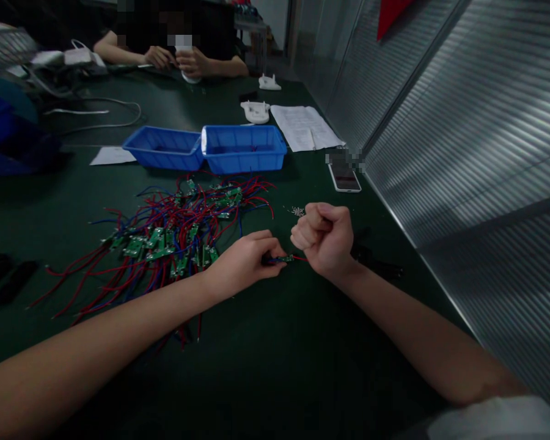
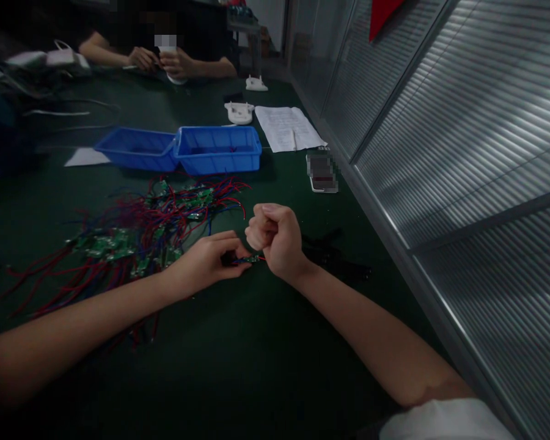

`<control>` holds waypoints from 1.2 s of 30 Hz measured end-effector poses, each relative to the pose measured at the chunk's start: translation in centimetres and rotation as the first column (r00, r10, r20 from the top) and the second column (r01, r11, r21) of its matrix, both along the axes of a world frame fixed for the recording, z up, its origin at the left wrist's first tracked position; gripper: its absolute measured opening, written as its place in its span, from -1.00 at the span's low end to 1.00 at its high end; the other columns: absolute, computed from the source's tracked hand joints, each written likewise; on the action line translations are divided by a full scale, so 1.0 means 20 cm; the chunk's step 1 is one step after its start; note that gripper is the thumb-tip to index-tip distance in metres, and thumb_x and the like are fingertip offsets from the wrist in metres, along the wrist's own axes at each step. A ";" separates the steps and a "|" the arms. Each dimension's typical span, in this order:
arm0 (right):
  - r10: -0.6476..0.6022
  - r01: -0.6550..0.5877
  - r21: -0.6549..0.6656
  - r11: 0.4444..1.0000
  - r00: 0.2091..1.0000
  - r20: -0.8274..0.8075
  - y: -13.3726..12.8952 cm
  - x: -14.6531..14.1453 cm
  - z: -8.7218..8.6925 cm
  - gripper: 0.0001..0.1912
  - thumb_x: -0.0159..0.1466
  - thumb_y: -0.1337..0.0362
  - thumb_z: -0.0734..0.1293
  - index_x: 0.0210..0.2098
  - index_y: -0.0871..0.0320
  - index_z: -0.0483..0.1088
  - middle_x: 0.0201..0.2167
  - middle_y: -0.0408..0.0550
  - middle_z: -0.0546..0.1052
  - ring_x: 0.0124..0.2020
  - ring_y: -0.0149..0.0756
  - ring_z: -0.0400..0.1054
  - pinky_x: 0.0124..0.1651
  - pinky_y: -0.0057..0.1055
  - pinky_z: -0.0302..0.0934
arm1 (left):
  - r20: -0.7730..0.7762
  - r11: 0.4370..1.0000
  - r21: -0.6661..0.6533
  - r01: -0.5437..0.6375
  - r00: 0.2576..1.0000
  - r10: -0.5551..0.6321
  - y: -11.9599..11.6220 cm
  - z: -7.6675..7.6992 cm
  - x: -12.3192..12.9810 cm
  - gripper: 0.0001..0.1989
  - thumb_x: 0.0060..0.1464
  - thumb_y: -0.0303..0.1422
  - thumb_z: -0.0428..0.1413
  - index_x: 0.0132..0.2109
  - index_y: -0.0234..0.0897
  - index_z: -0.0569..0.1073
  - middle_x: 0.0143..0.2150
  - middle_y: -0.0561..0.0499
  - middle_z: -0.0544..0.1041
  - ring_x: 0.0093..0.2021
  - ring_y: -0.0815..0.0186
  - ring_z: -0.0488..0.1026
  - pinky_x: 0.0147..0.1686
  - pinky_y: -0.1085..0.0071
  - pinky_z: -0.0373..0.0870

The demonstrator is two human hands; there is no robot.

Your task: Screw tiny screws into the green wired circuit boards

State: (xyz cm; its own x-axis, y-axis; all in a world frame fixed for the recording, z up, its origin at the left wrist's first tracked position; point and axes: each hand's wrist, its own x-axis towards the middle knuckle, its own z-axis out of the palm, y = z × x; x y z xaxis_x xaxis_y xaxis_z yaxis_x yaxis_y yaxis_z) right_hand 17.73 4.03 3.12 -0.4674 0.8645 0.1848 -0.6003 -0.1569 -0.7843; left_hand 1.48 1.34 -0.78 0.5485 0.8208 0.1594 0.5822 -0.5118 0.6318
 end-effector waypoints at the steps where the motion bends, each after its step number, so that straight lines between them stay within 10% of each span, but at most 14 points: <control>1: 0.006 -0.006 -0.004 1.000 1.000 -0.002 0.00 0.00 0.00 -0.61 0.14 0.19 0.15 -0.70 0.12 -0.13 -0.79 -0.33 -0.13 -0.76 -0.57 -0.29 -0.67 -0.52 -0.31 | 0.000 1.000 -0.007 0.002 1.000 -0.002 0.00 0.00 0.00 -0.91 0.05 -0.37 0.13 -0.31 -0.28 0.38 -0.36 0.08 0.31 -0.33 0.40 0.30 -0.36 0.46 0.22; 36: 0.014 -0.014 -0.034 0.999 1.000 -0.013 0.02 0.00 -0.02 -0.59 0.13 0.18 0.14 -0.71 0.12 -0.15 -0.80 -0.33 -0.14 -0.76 -0.56 -0.30 -0.67 -0.53 -0.29 | -0.007 1.000 -0.001 0.029 1.000 -0.029 0.00 0.00 -0.01 -0.91 0.05 -0.37 0.13 -0.31 -0.28 0.37 -0.36 0.07 0.29 -0.34 0.39 0.29 -0.37 0.46 0.21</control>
